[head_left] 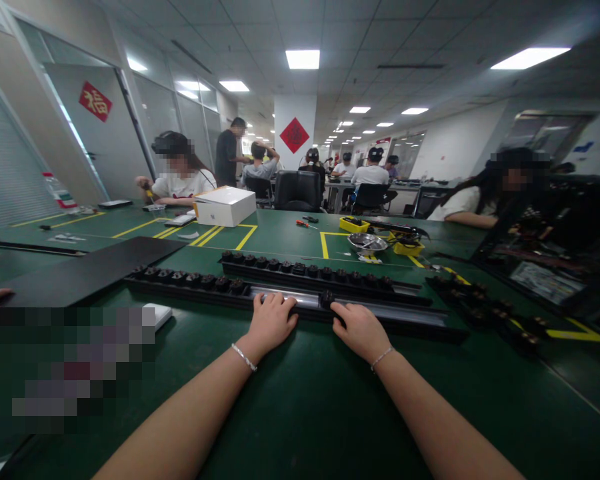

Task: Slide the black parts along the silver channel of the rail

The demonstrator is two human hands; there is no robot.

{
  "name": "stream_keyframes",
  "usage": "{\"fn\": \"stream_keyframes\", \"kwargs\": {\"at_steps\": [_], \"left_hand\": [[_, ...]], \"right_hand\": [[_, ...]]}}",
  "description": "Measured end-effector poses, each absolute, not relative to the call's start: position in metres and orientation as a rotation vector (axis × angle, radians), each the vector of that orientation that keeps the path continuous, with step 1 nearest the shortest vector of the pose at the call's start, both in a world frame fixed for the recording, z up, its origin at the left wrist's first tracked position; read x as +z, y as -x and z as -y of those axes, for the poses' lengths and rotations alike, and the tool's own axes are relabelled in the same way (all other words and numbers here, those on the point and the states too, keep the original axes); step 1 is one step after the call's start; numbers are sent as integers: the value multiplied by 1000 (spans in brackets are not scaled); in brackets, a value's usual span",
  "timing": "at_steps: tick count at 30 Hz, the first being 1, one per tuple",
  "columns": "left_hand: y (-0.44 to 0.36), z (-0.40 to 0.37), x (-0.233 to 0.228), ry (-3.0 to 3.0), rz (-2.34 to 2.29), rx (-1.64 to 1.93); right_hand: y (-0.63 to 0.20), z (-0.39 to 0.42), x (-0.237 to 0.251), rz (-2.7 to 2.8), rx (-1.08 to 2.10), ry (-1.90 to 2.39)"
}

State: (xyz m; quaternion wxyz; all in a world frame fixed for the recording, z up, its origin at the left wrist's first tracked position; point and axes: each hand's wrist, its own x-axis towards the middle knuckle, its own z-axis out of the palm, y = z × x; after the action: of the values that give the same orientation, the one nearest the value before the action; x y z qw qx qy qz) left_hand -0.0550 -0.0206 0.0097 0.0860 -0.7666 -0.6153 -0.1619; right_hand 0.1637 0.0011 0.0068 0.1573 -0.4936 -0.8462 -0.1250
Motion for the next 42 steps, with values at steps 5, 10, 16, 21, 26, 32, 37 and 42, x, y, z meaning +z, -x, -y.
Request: {"fn": "stream_keyframes", "kwargs": {"at_steps": [5,10,16,21,26,32,37,42], "left_hand": [[56,20,8,2287,1824,-480],[57,19,7,2290,1801,-482],[57,18,5,2287,1787,-492],[57,18,4,2278,1774,-496],[56,16,4,2262,1794,-495],[55,16,3,2261,1793,-520],[56,16,1,2267,1784,-529],[57,15,-1,2267,1764,-555]], "right_hand": [[-164,-1,6,2402,-360,1393],[-166,-2,5,2380,-346,1379],[-171,1,6,2301,-296,1411],[-167,2,6,2116,-206,1402],[-151,-5,8,1855,-163,1610],[-131,-12,16,1725,-62,1908],[-129,-12,14,1737,-81,1902],[-132,-11,11,1767,-147,1852]]}}
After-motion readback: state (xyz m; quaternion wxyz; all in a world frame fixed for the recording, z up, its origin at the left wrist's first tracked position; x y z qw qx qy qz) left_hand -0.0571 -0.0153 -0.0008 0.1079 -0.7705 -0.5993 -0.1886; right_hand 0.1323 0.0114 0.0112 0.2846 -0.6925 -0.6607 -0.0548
